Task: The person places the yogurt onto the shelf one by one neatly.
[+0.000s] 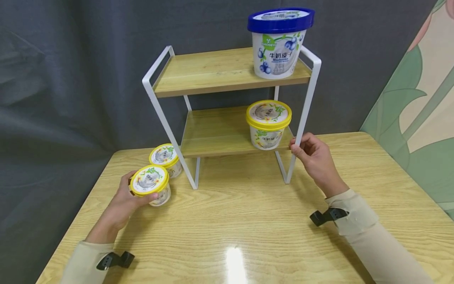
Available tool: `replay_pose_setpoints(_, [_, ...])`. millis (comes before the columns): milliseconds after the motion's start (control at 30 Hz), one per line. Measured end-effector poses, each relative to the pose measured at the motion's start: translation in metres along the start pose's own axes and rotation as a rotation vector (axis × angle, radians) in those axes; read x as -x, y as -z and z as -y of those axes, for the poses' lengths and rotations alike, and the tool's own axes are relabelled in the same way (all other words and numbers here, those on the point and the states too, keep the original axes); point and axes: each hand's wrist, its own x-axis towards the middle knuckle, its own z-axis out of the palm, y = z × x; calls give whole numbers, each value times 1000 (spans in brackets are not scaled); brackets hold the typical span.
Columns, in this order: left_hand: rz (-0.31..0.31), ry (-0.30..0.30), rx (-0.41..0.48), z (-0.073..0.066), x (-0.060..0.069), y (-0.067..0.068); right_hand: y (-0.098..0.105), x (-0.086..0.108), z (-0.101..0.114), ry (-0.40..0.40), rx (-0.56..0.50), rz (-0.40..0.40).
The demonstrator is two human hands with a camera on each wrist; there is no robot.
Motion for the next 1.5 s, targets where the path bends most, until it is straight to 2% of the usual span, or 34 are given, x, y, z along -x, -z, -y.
replay_pose_setpoints(333, [-49, -36, 41, -23, 18, 4, -1, -1, -2, 7, -4, 1])
replay_pose_setpoints(600, [-34, -122, 214, -30, 24, 1, 0, 0, -2, 1, 11, -4])
replay_pose_setpoints(767, [-16, -154, 271, -34, 30, -1, 1, 0, -3, 4, 11, -4])
replay_pose_setpoints(933, [67, -209, 281, -40, 39, -4, 1, 0, -3, 8, 10, -3])
replay_pose_setpoints(1100, [145, -281, 278, -52, 49, -9, 2, 0, -2, 13, 18, -6])
replay_pose_setpoints(1300, [150, -368, 277, -70, 59, -19, 1, -2, -3, 23, -17, 1])
replay_pose_setpoints(1500, [140, -378, 250, -85, 59, -27, 0, -1, -4, 24, -45, -4])
